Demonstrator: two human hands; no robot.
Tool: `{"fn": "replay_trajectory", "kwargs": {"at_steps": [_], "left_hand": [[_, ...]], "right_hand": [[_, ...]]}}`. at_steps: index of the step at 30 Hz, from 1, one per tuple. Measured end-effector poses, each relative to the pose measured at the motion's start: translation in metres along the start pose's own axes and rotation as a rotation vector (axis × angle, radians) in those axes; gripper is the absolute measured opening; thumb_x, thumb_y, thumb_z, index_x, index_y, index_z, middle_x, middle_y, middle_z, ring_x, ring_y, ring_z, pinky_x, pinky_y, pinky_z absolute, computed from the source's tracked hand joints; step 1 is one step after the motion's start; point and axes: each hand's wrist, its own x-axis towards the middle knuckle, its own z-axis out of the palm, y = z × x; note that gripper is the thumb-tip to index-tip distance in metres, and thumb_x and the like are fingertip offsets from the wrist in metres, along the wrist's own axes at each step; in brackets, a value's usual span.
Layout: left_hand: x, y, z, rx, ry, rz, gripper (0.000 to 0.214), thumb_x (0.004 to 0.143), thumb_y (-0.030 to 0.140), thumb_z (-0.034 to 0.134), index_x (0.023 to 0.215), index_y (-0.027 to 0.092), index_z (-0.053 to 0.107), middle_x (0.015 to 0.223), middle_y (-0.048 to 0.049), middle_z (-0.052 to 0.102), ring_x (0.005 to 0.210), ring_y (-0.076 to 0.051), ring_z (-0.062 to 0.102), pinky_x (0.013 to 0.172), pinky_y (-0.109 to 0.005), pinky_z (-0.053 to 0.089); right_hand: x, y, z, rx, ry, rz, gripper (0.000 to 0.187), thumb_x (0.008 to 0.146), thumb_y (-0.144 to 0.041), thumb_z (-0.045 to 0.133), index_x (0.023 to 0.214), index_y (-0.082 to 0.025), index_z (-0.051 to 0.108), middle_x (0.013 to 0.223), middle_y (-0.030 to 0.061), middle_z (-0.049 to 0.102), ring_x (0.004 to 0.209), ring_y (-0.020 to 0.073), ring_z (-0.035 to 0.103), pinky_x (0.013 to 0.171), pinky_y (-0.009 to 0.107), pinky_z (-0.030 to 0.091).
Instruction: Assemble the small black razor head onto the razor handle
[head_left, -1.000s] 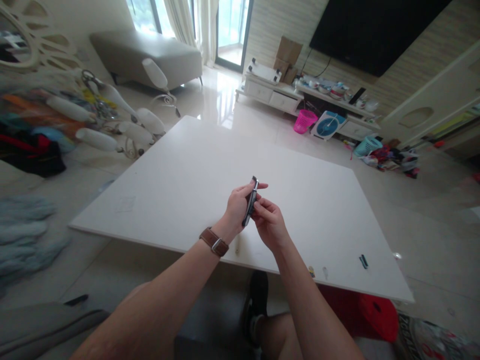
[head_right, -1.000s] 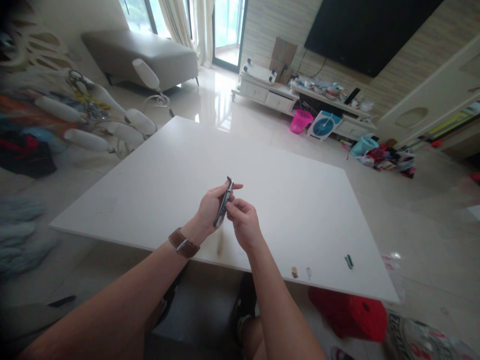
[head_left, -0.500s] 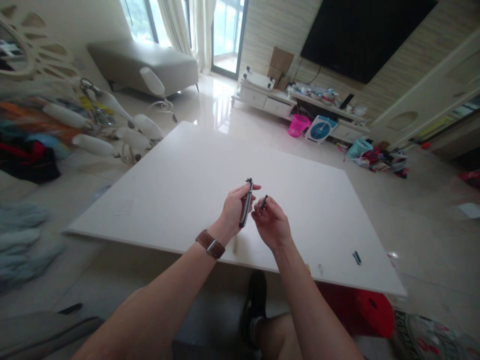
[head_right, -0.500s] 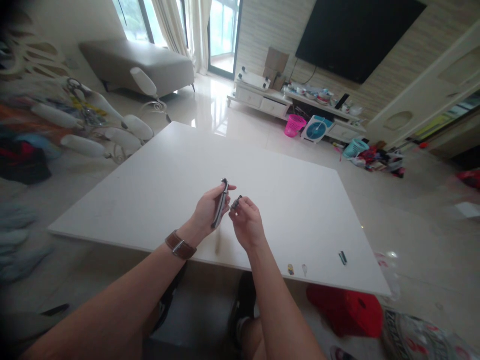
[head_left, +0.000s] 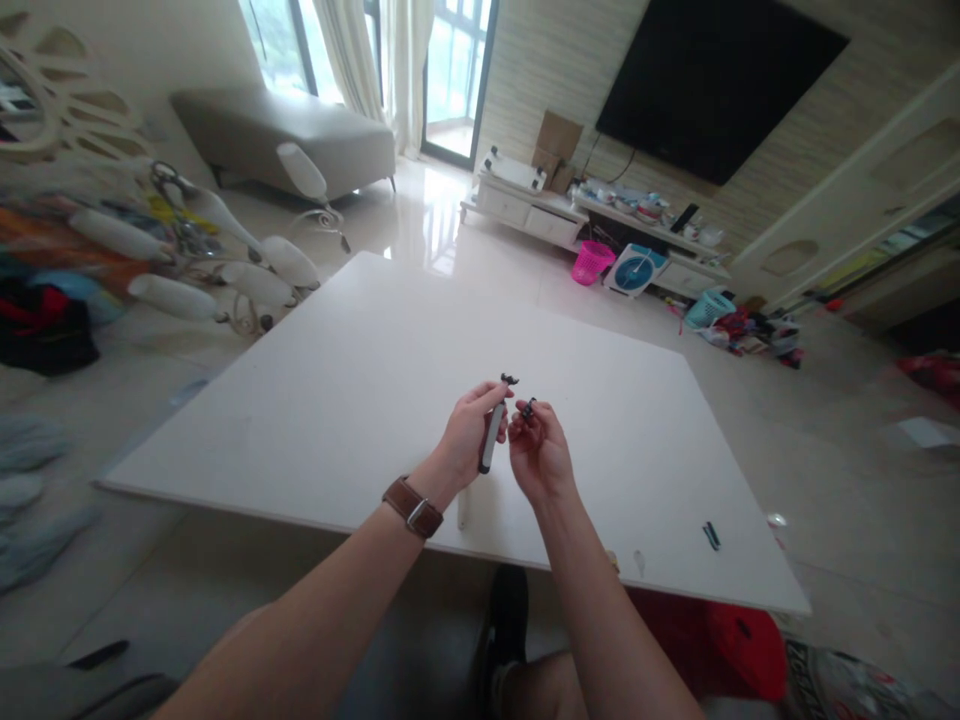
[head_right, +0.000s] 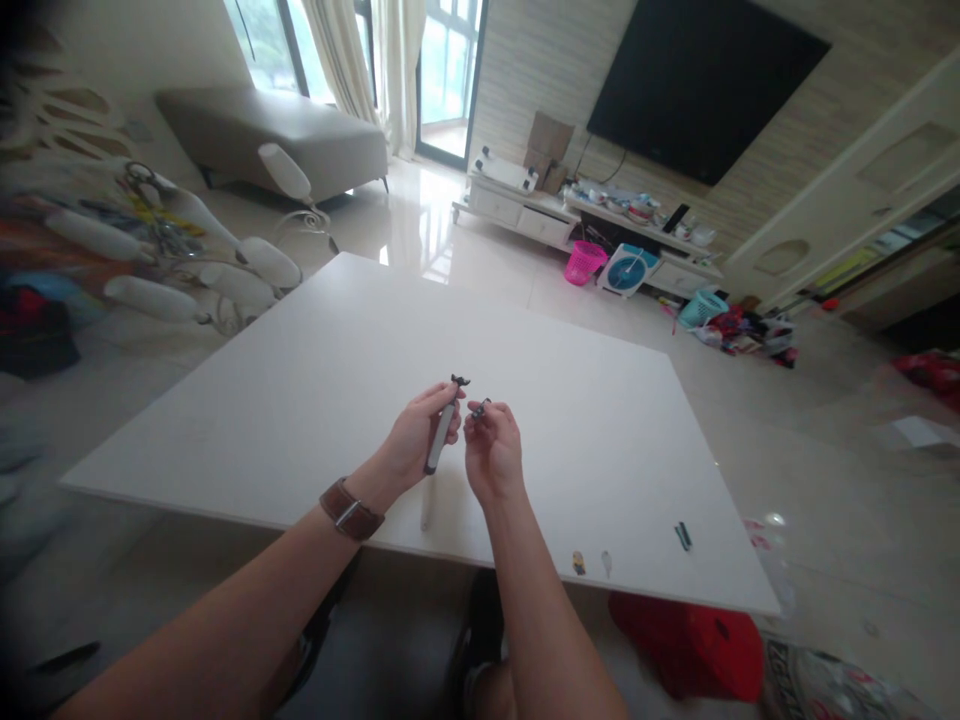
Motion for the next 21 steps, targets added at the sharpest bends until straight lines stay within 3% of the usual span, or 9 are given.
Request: {"fn": "replay_trajectory", "kwargs": {"at_steps": [6, 14, 21], "left_hand": [[0.0, -0.004, 0.0, 0.028, 0.037, 0.009, 0.032, 0.072, 0.041, 0.078, 0.083, 0.014, 0.065, 0.064, 0.0034, 0.053, 0.048, -0.006, 0.047, 0.043, -0.019, 0.037], [-0.013, -0.007, 0.003, 0.141, 0.066, 0.043, 0.03, 0.074, 0.04, 0.07, 0.086, 0.013, 0.066, 0.065, 0.0025, 0.056, 0.046, -0.007, 0.047, 0.041, -0.02, 0.036], [-0.009, -0.011, 0.001, 0.137, 0.056, 0.005, 0.029, 0.072, 0.038, 0.067, 0.087, 0.013, 0.065, 0.064, 0.0023, 0.057, 0.046, -0.008, 0.047, 0.041, -0.02, 0.036]], "right_hand": [[-0.001, 0.003, -0.001, -0.012, 0.046, -0.025, 0.015, 0.069, -0.017, 0.072, 0.063, -0.019, 0.058, 0.069, -0.0027, 0.069, 0.059, 0.0067, 0.058, 0.054, 0.016, 0.049], [-0.01, 0.002, -0.006, 0.008, 0.045, -0.028, 0.018, 0.068, -0.019, 0.076, 0.066, -0.018, 0.058, 0.066, -0.0043, 0.066, 0.059, 0.0045, 0.057, 0.054, 0.012, 0.046], [0.0, 0.01, -0.012, -0.016, 0.095, -0.023, 0.025, 0.069, -0.027, 0.079, 0.075, -0.021, 0.056, 0.065, -0.0059, 0.063, 0.057, 0.0074, 0.057, 0.051, 0.018, 0.045]]}}
